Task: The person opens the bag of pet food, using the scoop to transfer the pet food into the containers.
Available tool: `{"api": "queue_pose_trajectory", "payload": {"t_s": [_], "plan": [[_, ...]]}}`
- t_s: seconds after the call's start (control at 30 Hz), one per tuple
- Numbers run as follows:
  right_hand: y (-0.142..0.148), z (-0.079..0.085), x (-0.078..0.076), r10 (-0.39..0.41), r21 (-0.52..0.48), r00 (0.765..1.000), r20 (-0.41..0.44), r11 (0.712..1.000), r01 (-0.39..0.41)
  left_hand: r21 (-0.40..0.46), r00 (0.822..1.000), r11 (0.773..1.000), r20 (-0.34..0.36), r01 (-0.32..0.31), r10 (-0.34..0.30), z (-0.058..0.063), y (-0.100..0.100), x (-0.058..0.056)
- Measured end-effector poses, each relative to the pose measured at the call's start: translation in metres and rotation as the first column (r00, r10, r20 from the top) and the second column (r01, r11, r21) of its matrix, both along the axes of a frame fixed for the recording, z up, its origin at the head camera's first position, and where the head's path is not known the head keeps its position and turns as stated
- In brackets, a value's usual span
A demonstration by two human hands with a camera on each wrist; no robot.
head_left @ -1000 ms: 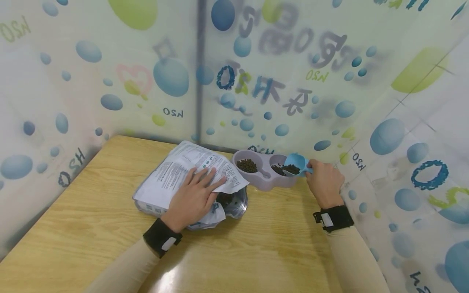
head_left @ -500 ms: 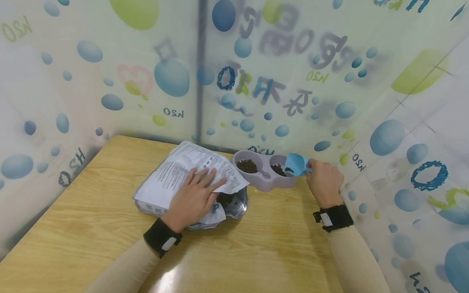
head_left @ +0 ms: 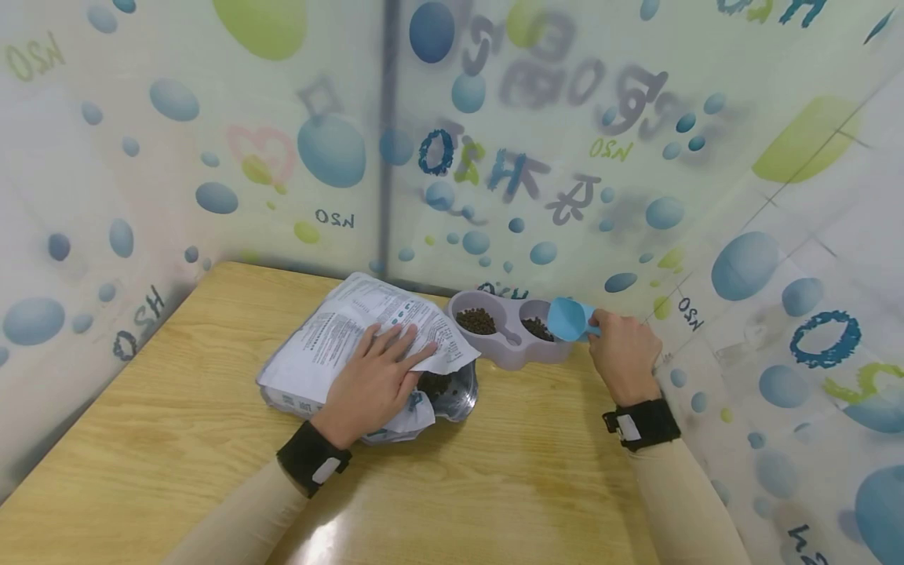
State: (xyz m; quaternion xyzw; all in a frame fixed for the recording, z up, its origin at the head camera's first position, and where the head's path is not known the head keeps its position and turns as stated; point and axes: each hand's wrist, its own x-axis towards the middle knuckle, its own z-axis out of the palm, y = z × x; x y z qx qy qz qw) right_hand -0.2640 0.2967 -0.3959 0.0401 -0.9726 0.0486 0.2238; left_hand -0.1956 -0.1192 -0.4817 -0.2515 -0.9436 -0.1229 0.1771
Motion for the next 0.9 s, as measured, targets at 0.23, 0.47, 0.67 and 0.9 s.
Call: {"api": "queue_pose_trajectory", "payload": {"t_s": [0.23,0.47,0.67,0.9], "plan": [[0.001,-0.004,0.007,-0.004,-0.025,1.0,0.02,1.0,0.004,-0.001,1.0,1.0,0.02,-0.002,0.002,0.001,0.001,0.0],[-0.002,-0.012,0.017,0.013,-0.068,1.0,-0.009,0.998,-0.014,-0.009,1.0,1.0,0.025,-0.008,0.008,0.003,0.001,0.001],[-0.005,-0.017,0.023,0.031,-0.082,0.998,-0.047,0.996,-0.035,0.003,1.0,1.0,0.006,0.001,-0.001,0.002,0.001,0.0],[-0.01,-0.018,0.033,0.024,-0.074,0.999,-0.035,0.997,-0.027,0.0,1.0,1.0,0.017,-0.001,0.001,0.003,0.001,0.0]]}}
